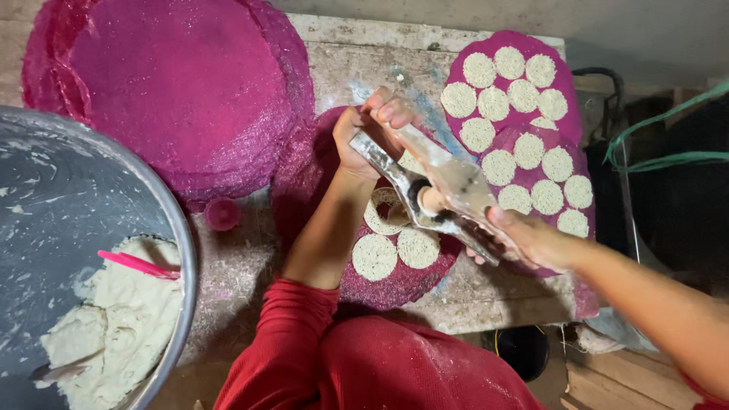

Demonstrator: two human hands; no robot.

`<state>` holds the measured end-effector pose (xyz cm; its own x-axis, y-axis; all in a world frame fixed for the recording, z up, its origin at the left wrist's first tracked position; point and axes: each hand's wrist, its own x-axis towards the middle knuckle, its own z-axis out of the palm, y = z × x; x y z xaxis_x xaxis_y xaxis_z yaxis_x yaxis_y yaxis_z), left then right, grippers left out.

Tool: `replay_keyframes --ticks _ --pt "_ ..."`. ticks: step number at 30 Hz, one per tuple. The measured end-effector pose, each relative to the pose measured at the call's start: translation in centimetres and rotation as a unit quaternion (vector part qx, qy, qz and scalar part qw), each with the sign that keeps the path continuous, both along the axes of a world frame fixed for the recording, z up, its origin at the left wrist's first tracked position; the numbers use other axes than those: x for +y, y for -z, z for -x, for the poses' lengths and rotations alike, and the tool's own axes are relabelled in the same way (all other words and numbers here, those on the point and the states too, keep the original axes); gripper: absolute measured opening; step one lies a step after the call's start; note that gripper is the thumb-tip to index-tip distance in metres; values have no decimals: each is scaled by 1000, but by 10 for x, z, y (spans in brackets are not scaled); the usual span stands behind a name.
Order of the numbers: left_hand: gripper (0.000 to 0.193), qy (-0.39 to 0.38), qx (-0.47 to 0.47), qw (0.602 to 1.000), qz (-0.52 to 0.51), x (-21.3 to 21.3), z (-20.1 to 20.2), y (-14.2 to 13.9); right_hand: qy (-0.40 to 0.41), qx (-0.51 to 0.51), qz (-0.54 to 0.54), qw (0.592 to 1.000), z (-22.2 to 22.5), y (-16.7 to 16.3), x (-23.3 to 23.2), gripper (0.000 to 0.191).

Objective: The person scoops rice dough from a large basin into a handheld press and squeezes the press to extrude round rice cakes onto pink mesh trays. They refill the press with dough, press out discs one at a time, and occasionally reposition a ring and rotate the tray to make space for more discs.

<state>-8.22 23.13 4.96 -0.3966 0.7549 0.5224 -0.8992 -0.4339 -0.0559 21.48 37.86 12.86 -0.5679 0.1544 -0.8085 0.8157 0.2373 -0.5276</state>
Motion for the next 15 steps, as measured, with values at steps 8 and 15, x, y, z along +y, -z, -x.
replay_keyframes --ticks 8,15 --pt "15 10 -15 1000 16 -7 14 26 18 25 -4 1000 27 -1 -35 88" --pt "19 10 8 1000 -6 7 18 17 -37 220 -41 974 31 16 -30 85"
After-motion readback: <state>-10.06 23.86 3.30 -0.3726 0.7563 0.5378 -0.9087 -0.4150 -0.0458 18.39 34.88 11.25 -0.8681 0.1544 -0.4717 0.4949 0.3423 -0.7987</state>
